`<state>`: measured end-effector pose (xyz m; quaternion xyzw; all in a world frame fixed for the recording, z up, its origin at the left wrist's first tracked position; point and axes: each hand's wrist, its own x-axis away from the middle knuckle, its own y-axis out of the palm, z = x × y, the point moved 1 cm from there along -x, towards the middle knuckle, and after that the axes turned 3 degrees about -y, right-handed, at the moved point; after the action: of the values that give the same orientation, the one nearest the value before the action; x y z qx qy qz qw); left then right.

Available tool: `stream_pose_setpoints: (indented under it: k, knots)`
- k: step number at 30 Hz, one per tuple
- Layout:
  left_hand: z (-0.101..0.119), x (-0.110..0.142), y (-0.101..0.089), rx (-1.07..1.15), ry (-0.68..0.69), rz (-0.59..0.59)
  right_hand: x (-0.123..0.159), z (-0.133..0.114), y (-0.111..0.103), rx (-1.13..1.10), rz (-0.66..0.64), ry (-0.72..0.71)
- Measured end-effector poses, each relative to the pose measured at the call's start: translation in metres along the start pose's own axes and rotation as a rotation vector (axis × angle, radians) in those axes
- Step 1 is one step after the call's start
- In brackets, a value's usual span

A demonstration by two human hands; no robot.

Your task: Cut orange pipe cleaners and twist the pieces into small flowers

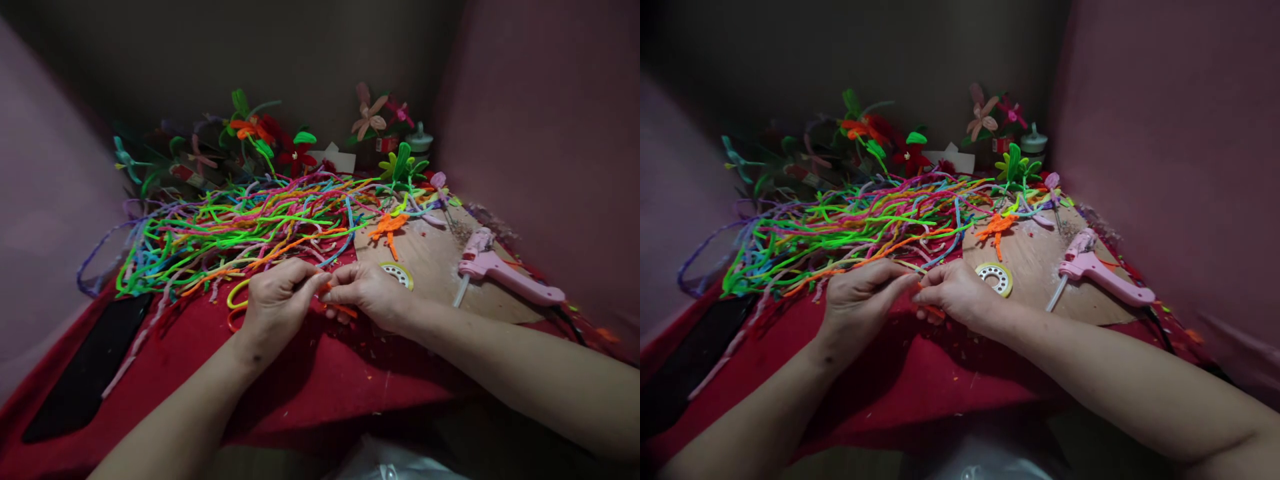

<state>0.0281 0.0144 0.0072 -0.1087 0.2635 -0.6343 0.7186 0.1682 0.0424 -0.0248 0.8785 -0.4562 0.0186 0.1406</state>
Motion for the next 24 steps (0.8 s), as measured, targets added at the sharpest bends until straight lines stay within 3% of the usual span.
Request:
stream_pose_setpoints:
  k: [2, 5, 9, 13, 16, 18, 22, 24]
  knots:
    - [0.001, 0.001, 0.001, 0.025, -0.049, 0.002, 0.001, -0.002, 0.001, 0.002, 0.004, 0.000]
    - [0.001, -0.004, -0.002, 0.251, -0.256, -0.058, 0.001, -0.003, 0.000, -0.001, 0.028, -0.004]
    - [-0.006, -0.012, -0.008, 0.509, -0.377, -0.088, -0.003, -0.002, -0.006, -0.113, 0.085, -0.044]
    - [-0.008, -0.010, -0.003, 0.396, -0.432, -0.368, -0.007, 0.000, -0.011, -0.235, 0.145, -0.149]
    - [-0.007, -0.006, 0.001, 0.246, -0.381, -0.404, -0.008, 0.002, -0.010, -0.206, 0.178, -0.175]
    - [-0.007, -0.004, 0.003, 0.161, -0.280, -0.323, -0.008, 0.003, -0.009, -0.162, 0.216, -0.198]
    - [-0.008, -0.001, 0.006, -0.082, 0.094, -0.147, -0.006, 0.002, -0.008, -0.110, 0.236, -0.229]
    - [-0.008, 0.000, 0.007, -0.073, 0.119, -0.115, -0.006, 0.001, -0.007, -0.137, 0.219, -0.243]
